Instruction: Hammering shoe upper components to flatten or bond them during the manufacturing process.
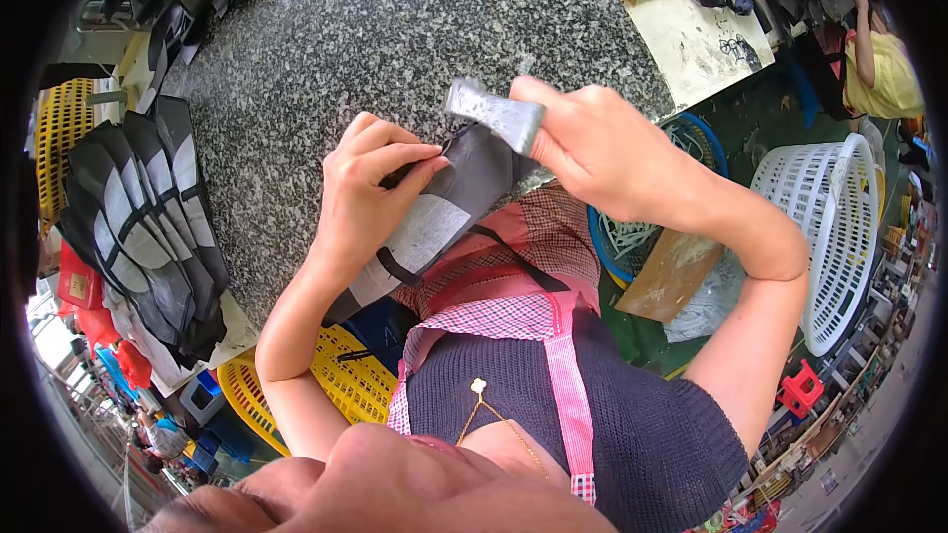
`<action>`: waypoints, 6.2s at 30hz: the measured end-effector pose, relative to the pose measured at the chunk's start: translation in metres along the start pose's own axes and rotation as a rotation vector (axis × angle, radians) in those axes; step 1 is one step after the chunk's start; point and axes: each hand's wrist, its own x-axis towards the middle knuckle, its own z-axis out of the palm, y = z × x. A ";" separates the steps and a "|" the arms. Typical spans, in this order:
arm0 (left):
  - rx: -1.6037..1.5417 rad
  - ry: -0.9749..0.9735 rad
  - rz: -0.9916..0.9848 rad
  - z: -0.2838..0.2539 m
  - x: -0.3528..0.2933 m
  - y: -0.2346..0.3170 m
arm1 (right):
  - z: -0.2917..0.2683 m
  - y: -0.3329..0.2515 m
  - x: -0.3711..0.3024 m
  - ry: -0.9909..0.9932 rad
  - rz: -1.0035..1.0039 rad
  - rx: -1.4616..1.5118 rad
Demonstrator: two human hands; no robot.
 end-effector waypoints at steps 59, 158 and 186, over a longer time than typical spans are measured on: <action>-0.144 -0.159 -0.230 -0.031 -0.040 0.009 | 0.023 -0.024 0.001 -0.148 -0.027 -0.039; 0.300 0.156 0.232 -0.006 -0.070 -0.001 | 0.041 -0.045 -0.011 0.163 -0.272 -0.003; 0.330 0.078 0.190 -0.026 -0.084 -0.004 | 0.042 -0.032 0.015 -0.049 -0.131 -0.026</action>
